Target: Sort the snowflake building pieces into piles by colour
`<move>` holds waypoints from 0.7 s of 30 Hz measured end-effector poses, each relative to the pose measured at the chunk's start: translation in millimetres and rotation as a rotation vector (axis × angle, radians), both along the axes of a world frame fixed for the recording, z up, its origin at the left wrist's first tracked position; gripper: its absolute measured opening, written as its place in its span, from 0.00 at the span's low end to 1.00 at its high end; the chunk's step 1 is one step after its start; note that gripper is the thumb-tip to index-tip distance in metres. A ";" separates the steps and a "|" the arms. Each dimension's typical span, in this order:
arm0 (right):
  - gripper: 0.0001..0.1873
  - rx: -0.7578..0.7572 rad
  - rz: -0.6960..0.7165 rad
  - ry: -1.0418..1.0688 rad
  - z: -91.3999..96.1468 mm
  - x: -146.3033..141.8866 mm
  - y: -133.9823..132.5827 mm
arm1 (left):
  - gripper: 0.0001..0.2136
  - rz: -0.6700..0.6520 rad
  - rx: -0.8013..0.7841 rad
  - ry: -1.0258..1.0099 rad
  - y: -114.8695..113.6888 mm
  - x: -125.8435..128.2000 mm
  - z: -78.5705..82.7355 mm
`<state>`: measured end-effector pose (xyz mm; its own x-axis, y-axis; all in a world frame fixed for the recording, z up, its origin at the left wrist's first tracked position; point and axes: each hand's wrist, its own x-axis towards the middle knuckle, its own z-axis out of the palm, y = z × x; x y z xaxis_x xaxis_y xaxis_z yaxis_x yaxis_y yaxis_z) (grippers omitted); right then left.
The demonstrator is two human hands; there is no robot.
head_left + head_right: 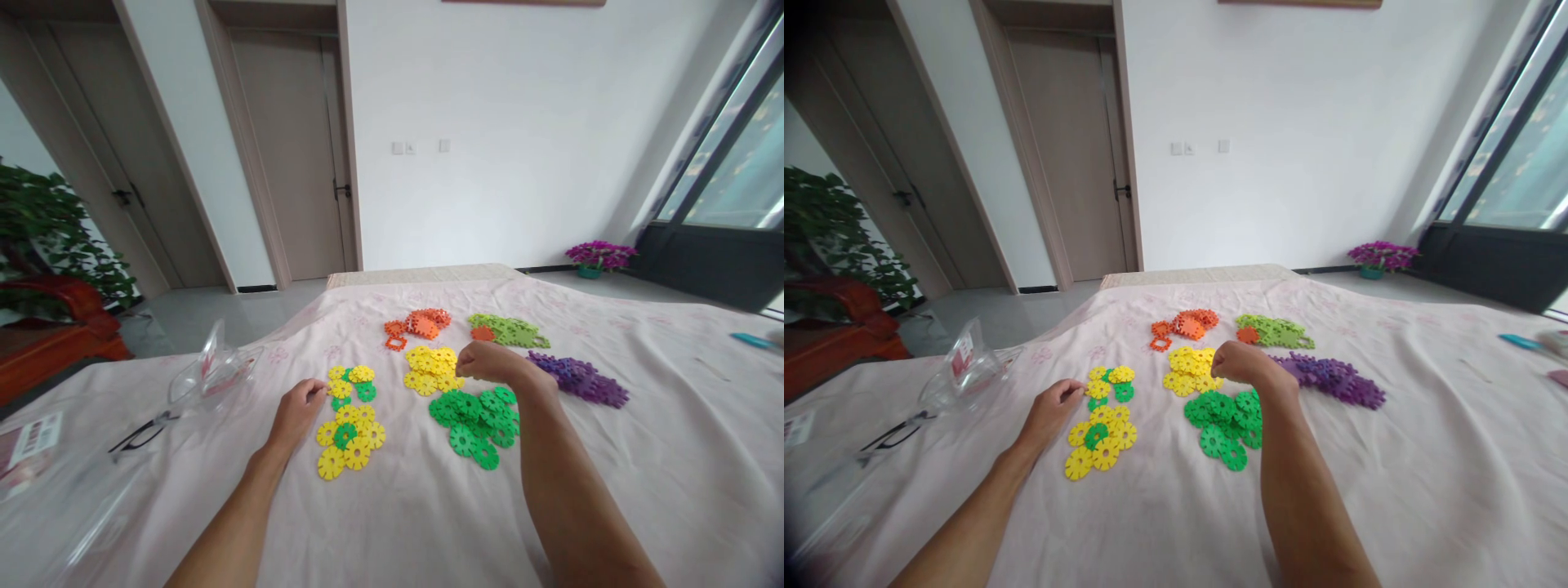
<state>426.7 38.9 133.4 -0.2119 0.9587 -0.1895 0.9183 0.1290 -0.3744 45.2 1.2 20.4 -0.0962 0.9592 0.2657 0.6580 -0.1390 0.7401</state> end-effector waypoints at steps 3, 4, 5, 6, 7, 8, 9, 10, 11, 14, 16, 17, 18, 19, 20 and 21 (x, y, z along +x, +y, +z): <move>0.10 0.064 0.152 0.031 -3.3 -23.9 0.0 | 0.12 0.000 -0.003 0.001 -0.3 0.0 0.5; 0.11 0.084 0.200 0.044 -6.3 -34.5 -0.1 | 0.12 -0.001 -0.004 0.002 -0.7 -0.2 0.5; 0.12 0.105 0.244 0.055 -10.0 -45.7 -0.4 | 0.12 0.000 -0.003 0.002 -1.0 -0.4 0.5; 0.12 0.119 0.286 0.064 -14.3 -56.9 -0.8 | 0.12 -0.001 -0.002 0.002 -1.3 -0.6 0.3; 0.12 0.123 0.334 0.080 -18.9 -67.6 -1.4 | 0.12 -0.002 -0.001 0.001 -1.6 -0.8 0.1; 0.12 0.114 0.376 0.097 -23.6 -77.5 -2.4 | 0.12 -0.003 0.001 -0.001 -1.7 -1.0 -0.2; 0.12 0.094 0.409 0.112 -28.1 -86.3 -3.8 | 0.12 -0.004 0.005 -0.005 -1.8 -1.1 -0.5; 0.14 0.069 0.440 0.123 -32.3 -94.0 -5.7 | 0.12 -0.006 0.009 -0.008 -1.9 -1.1 -0.8; 0.18 0.047 0.463 0.128 -36.1 -100.9 -8.1 | 0.12 -0.008 0.014 -0.010 -1.8 -1.1 -0.9; 0.32 0.046 0.543 0.125 -45.3 -118.1 -18.3 | 0.13 -0.001 0.022 -0.014 -1.8 -0.4 -0.5; 0.41 0.085 0.603 0.119 -51.1 -128.7 -26.1 | 0.12 -0.002 0.020 -0.017 -2.1 0.3 0.5; 0.43 0.105 0.628 0.112 -54.2 -133.8 -29.6 | 0.12 -0.003 0.018 -0.018 -2.3 0.5 1.0; 0.44 0.126 0.646 0.106 -57.7 -138.6 -32.3 | 0.12 -0.005 0.017 -0.018 -2.5 0.7 1.4; 0.44 0.146 0.649 0.104 -61.3 -142.8 -34.1 | 0.13 -0.005 0.017 -0.018 -2.7 0.8 1.6; 0.43 0.164 0.639 0.106 -65.0 -146.3 -34.9 | 0.13 -0.005 0.018 -0.018 -2.7 0.8 1.5; 0.40 0.178 0.617 0.113 -68.7 -149.0 -34.5 | 0.13 -0.003 0.022 -0.017 -2.7 0.7 1.2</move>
